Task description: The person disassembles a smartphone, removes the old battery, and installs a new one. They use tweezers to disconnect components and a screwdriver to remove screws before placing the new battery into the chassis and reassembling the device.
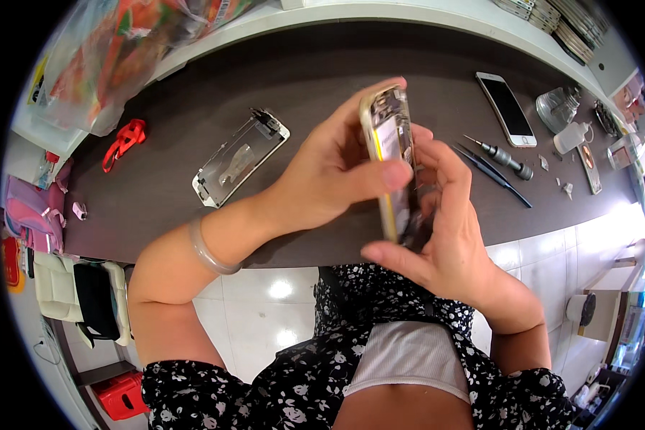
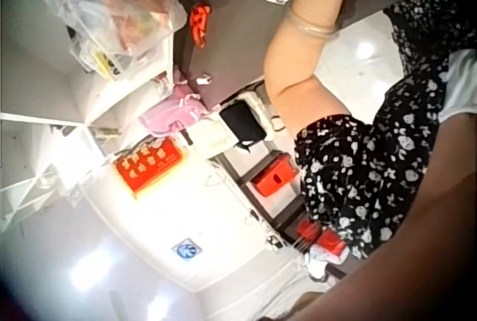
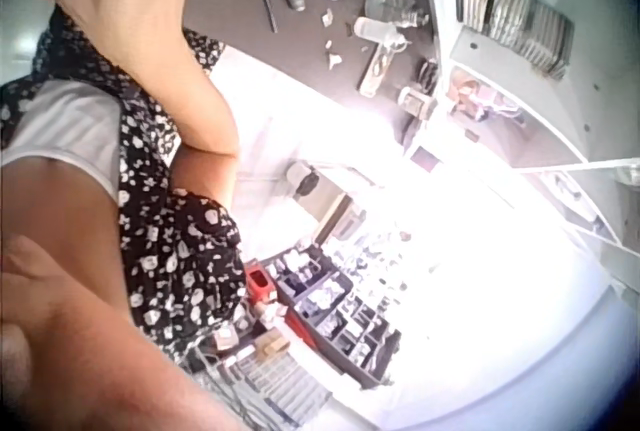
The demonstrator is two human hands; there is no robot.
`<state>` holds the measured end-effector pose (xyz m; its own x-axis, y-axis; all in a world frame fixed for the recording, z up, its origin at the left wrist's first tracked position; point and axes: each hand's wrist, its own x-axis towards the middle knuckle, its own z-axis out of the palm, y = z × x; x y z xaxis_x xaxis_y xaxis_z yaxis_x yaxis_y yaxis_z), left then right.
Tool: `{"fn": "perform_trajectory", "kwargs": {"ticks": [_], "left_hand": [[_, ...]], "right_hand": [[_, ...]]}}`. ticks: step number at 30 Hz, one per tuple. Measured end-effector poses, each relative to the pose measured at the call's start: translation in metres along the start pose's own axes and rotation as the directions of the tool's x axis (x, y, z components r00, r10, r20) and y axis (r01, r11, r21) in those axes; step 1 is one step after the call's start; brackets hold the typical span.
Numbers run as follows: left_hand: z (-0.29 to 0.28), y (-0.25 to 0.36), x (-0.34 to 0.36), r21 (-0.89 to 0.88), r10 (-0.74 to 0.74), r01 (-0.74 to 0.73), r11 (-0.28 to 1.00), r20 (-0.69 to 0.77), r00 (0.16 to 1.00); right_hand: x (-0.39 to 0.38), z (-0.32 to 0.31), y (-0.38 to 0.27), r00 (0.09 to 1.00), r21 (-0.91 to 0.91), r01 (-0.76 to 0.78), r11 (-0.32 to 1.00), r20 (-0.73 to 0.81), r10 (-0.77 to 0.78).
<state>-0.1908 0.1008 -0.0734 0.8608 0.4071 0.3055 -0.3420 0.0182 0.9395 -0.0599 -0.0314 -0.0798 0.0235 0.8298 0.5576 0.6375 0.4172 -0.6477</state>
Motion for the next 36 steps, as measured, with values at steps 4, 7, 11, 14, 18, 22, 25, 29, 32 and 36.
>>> {"fn": "perform_trajectory", "kwargs": {"ticks": [4, 7, 11, 14, 18, 22, 25, 29, 32, 36], "left_hand": [[-0.002, 0.013, 0.004, -0.335, -0.3, 0.304, 0.892, 0.064, 0.952], [-0.001, 0.018, 0.003, -0.372, -0.42, 0.442, 0.816, 0.144, 0.896], [-0.002, 0.014, 0.003, -0.352, -0.477, 0.519, 0.779, 0.204, 0.855], [-0.003, 0.012, 0.004, -0.357, -0.529, 0.571, 0.739, 0.217, 0.82], [-0.005, 0.005, 0.004, -0.396, -0.536, 0.59, 0.704, 0.248, 0.807], [-0.002, 0.006, 0.006, -0.374, -0.548, 0.588, 0.717, 0.22, 0.807], [-0.001, 0.006, 0.006, -0.341, -0.568, 0.603, 0.722, 0.206, 0.797], [-0.001, 0.006, 0.006, -0.313, -0.565, 0.605, 0.732, 0.217, 0.796], [-0.001, 0.005, 0.006, -0.301, -0.555, 0.597, 0.744, 0.218, 0.803], [0.0, 0.002, 0.006, -0.274, -0.548, 0.58, 0.767, 0.19, 0.814]], "right_hand": [[0.011, -0.028, -0.006, 0.995, -0.072, -0.056, 0.996, 0.074, 0.061], [0.024, -0.04, -0.003, 0.989, -0.266, 0.102, 0.958, -0.078, -0.127], [0.039, -0.036, 0.003, 0.964, -0.282, 0.181, 0.942, -0.141, -0.227], [0.044, -0.032, 0.014, 0.941, -0.329, 0.264, 0.907, -0.117, -0.317], [0.046, -0.028, 0.017, 0.976, -0.23, 0.175, 0.957, -0.088, -0.2], [0.042, -0.028, 0.011, 0.998, 0.029, -0.04, 0.999, -0.042, 0.041], [0.04, -0.031, 0.006, 0.992, 0.105, -0.129, 0.986, 0.001, 0.13], [0.037, -0.034, 0.002, 0.979, 0.152, -0.205, 0.967, 0.039, 0.202], [0.036, -0.036, 0.002, 0.965, 0.201, -0.26, 0.944, 0.088, 0.247], [0.035, -0.033, 0.007, 0.957, 0.339, -0.288, 0.896, 0.1, 0.271]]}}
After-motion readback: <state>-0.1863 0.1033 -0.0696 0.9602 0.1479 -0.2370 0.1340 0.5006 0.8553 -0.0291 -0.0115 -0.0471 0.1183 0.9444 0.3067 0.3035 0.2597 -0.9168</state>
